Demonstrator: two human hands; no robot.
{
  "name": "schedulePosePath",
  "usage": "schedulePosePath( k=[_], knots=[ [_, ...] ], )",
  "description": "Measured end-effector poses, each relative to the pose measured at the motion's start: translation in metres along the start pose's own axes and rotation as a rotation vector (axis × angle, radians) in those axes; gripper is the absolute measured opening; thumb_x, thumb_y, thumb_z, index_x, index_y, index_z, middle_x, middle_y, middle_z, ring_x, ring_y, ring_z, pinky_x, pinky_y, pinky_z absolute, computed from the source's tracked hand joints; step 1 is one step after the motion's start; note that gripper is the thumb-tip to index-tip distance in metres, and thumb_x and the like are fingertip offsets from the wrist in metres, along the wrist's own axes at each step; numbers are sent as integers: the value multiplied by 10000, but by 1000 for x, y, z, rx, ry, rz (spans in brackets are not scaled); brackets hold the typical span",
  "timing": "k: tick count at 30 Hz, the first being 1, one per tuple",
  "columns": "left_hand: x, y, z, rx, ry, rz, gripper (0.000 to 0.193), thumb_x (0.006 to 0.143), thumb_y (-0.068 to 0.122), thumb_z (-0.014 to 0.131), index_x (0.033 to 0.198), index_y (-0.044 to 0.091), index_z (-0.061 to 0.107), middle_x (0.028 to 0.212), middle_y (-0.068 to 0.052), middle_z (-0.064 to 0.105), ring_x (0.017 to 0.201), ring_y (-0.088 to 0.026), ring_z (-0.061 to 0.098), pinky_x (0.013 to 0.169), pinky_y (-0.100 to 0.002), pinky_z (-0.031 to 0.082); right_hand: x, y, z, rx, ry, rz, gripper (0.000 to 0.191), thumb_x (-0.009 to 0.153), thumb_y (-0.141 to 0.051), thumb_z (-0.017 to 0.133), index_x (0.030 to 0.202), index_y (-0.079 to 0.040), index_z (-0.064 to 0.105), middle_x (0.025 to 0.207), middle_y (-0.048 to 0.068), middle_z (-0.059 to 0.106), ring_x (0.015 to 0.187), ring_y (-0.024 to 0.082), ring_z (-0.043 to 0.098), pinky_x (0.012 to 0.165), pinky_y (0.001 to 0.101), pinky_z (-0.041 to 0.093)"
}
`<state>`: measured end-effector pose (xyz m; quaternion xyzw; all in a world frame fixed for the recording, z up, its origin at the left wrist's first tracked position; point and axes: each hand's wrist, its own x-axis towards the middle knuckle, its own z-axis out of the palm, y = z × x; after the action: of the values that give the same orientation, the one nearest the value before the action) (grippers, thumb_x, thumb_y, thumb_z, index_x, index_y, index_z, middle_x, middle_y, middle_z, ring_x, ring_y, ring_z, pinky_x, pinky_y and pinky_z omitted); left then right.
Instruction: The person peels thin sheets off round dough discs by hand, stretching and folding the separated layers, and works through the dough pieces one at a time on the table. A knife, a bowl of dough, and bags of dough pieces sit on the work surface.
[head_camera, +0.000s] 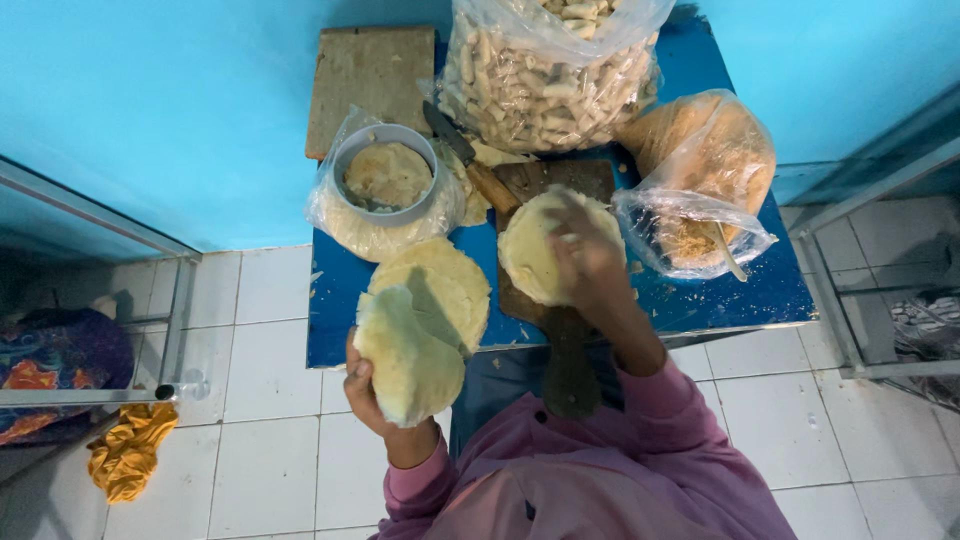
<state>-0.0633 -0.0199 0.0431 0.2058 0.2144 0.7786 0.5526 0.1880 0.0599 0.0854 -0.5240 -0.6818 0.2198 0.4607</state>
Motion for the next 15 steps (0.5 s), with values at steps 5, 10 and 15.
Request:
schedulePosePath(
  k=[5,10,15],
  knots=[
    [-4,-11,1,85,-24,-51,503,913,333,561,1259,-32,529,1183,-181,632,1087,-271,623,969,-376,499,-7,15,-37,-404,-79,-209,599,1001,-253,614,1530,-58,411,1439,216,582,1351,402,527,1121,515,390],
    [-8,-29,-2,84,-140,-112,379,937,290,610,1160,-8,545,1145,-157,634,1025,-223,615,914,-337,507,-8,23,-28,-602,-187,-106,633,1007,-340,596,1551,-68,423,1508,250,474,1444,413,388,1190,588,179],
    [-8,-54,7,139,-288,-86,171,960,130,671,1010,33,540,1157,-99,607,979,-161,588,839,-301,523,-38,-1,-15,-259,-45,-99,538,966,-304,677,1462,-142,548,1468,210,600,1354,360,577,1120,467,481]
  ],
)
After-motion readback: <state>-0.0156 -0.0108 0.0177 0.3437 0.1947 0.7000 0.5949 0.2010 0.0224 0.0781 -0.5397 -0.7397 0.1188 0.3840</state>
